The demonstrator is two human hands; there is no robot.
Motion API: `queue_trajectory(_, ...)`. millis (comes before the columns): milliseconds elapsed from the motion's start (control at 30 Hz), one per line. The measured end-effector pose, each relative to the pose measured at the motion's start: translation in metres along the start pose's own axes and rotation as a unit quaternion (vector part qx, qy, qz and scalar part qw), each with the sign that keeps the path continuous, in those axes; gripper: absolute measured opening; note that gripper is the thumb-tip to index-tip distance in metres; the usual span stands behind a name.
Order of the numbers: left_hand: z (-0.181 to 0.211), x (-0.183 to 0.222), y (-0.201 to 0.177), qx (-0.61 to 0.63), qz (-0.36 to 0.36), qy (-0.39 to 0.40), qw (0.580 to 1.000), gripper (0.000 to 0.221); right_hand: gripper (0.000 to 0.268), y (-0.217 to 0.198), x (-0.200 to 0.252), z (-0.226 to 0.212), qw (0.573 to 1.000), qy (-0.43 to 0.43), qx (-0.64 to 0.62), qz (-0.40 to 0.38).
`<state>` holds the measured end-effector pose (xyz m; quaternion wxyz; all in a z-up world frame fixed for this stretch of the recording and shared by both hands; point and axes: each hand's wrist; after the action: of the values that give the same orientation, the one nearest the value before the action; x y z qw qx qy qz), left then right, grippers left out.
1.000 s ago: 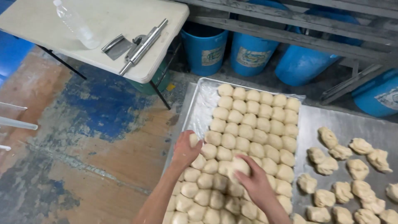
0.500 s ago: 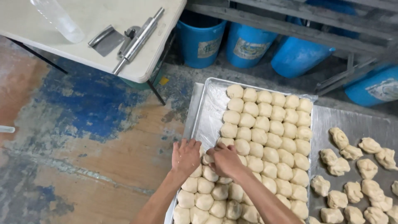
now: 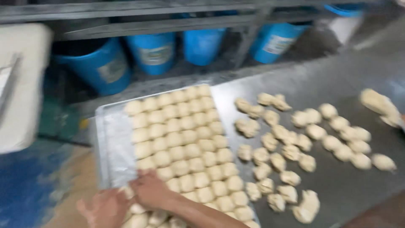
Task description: Shape and organize individual portions of dough on a metal table and tray.
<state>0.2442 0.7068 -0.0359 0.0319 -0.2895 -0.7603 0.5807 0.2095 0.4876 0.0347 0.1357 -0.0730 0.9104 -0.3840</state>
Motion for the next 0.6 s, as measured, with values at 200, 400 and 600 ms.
queue_trajectory(200, 0.015, -0.002, 0.114, 0.110, 0.077, -0.024, 0.991, 0.062, 0.062, -0.167, 0.050, 0.026, 0.942, 0.069, -0.328, 0.030)
queue_trajectory(400, 0.257, -0.050, 0.034, 0.532, -0.026, -0.061, 0.844, 0.040, 0.028, -0.370, 0.304, 0.222, 0.821, 0.322, 0.028, 0.471)
queue_trajectory(600, 0.551, -0.165, -0.270, 0.602, -0.194, 0.155, 0.759, 0.028, 0.075, -0.430, 0.466, 0.311, 0.741, 0.511, 0.206, 0.384)
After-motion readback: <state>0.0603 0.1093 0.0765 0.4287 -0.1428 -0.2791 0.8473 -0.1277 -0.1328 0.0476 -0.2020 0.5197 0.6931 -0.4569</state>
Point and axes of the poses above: each hand's wrist, its own x-axis away from the middle knuckle, its own y-axis out of the palm, z = x × y, and after that the axes turned 14 degrees about -x, right-handed
